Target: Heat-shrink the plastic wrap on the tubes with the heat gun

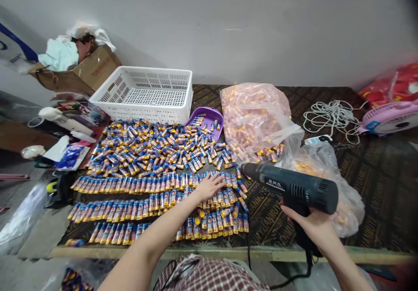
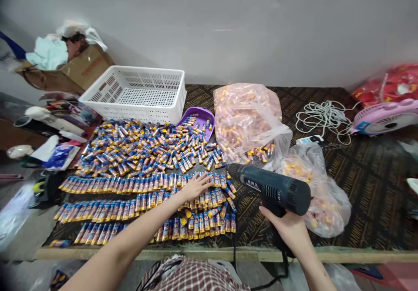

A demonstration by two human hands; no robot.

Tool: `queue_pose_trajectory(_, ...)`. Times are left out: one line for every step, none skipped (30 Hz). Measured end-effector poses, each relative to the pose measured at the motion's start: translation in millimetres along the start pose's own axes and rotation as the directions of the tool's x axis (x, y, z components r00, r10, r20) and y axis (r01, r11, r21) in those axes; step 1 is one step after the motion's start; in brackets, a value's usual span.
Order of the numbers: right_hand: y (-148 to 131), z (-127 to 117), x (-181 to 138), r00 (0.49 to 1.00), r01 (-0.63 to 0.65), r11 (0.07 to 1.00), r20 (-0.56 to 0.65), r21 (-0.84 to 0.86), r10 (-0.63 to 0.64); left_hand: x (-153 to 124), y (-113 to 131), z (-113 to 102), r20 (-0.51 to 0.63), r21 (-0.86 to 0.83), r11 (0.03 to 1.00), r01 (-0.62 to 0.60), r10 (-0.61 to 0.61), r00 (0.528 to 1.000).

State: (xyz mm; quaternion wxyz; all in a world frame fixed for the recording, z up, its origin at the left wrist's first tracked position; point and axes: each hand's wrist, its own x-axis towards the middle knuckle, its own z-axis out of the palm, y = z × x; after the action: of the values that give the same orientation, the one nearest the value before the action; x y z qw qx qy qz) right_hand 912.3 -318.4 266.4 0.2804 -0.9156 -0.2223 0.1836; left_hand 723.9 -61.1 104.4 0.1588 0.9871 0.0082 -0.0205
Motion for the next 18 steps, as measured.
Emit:
queue_pose_trajectory(6.3,-2.1,1.0,1.0,0.013,1.0,0.002,0.014,-0.013,7.9,-9.9,0.2,0.05,0.027,0.998,-0.052,0.05,0.997)
queue_pose_trajectory(13.2,-4.0,1.9,1.0,0.028,0.999,0.0,0.027,-0.028,12.8,-22.5,-2.4,0.088,0.053,0.995,-0.085,0.08,0.993)
queue_pose_trajectory(20.3,-5.6,2.7,0.999,0.04,0.999,-0.006,0.034,-0.04,15.1,-37.0,-7.9,0.105,0.083,0.993,-0.088,0.079,0.991)
queue_pose_trajectory(27.1,-6.6,3.6,0.999,0.049,0.998,-0.017,0.035,-0.048,15.0,-52.6,-15.9,0.095,0.117,0.992,-0.054,0.043,0.995)
queue_pose_trajectory(33.0,-6.5,4.7,0.998,0.057,0.998,-0.027,0.035,-0.056,12.9,-68.1,-25.7,0.057,0.155,0.987,0.028,-0.037,0.998)
queue_pose_trajectory(37.4,-5.1,6.0,0.998,0.063,0.997,-0.03,0.037,-0.062,9.1,-82.4,-36.3,-0.012,0.19,0.968,0.164,-0.165,0.986)
queue_pose_trajectory(39.7,-2.1,7.5,0.997,0.067,0.997,-0.033,0.047,-0.066,4.0,-94.4,-46.5,-0.089,0.211,0.93,0.302,-0.29,0.953)
queue_pose_trajectory(39.7,2.6,8.9,0.997,0.075,0.995,-0.031,0.065,-0.074,-2.1,-103.2,-55.1,-0.147,0.222,0.89,0.399,-0.374,0.916)
queue_pose_trajectory(37.2,8.9,10.3,0.996,0.089,0.992,-0.024,0.092,-0.088,-8.7,-108.2,-61.1,-0.174,0.228,0.866,0.445,-0.413,0.894)
queue_pose_trajectory(32.3,16.4,11.3,0.994,0.11,0.986,-0.016,0.126,-0.109,-15.7,-109.5,-63.8,-0.161,0.237,0.87,0.432,-0.403,0.901)
queue_pose_trajectory(25.6,24.8,12.1,0.991,0.134,0.978,-0.005,0.16,-0.135,-22.5,-107.5,-63.1,-0.112,0.243,0.897,0.369,-0.352,0.929)
queue_pose_trajectory(17.5,33.6,12.4,0.987,0.158,0.969,0.01,0.191,-0.163,-29.0,-103.0,-59.1,-0.04,0.24,0.93,0.277,-0.275,0.961)
queue_pose_trajectory(8.8,42.2,12.5,0.981,0.179,0.96,0.03,0.215,-0.19,-35.0,-97.3,-52.7,0.034,0.227,0.956,0.183,-0.196,0.98)
queue_pose_trajectory(0.2,50.3,12.3,0.975,0.195,0.955,0.058,0.226,-0.213,-40.1,-91.4,-44.9,0.094,0.211,0.971,0.117,-0.139,0.986)
queue_pose_trajectory(-7.5,57.3,12.0,0.969,0.206,0.951,0.091,0.23,-0.232,-44.4,-86.4,-36.9,0.131,0.198,0.976,0.09,-0.117,0.984)
queue_pose_trajectory(-13.5,62.9,11.6,0.96,0.215,0.949,0.127,0.229,-0.248,-47.6,-83.2,-29.9,0.148,0.193,0.976,0.101,-0.131,0.98)
queue_pose_trajectory(-17.4,66.8,11.1,0.952,0.222,0.948,0.16,0.228,-0.262,-49.7,-82.1,-24.7,0.147,0.195,0.971,0.14,-0.17,0.974)
queue_pose_trajectory(-18.6,68.8,10.6,0.945,0.229,0.946,0.182,0.227,-0.272,-50.9,-83.0,-21.6,0.135,0.199,0.962,0.189,-0.218,0.967)
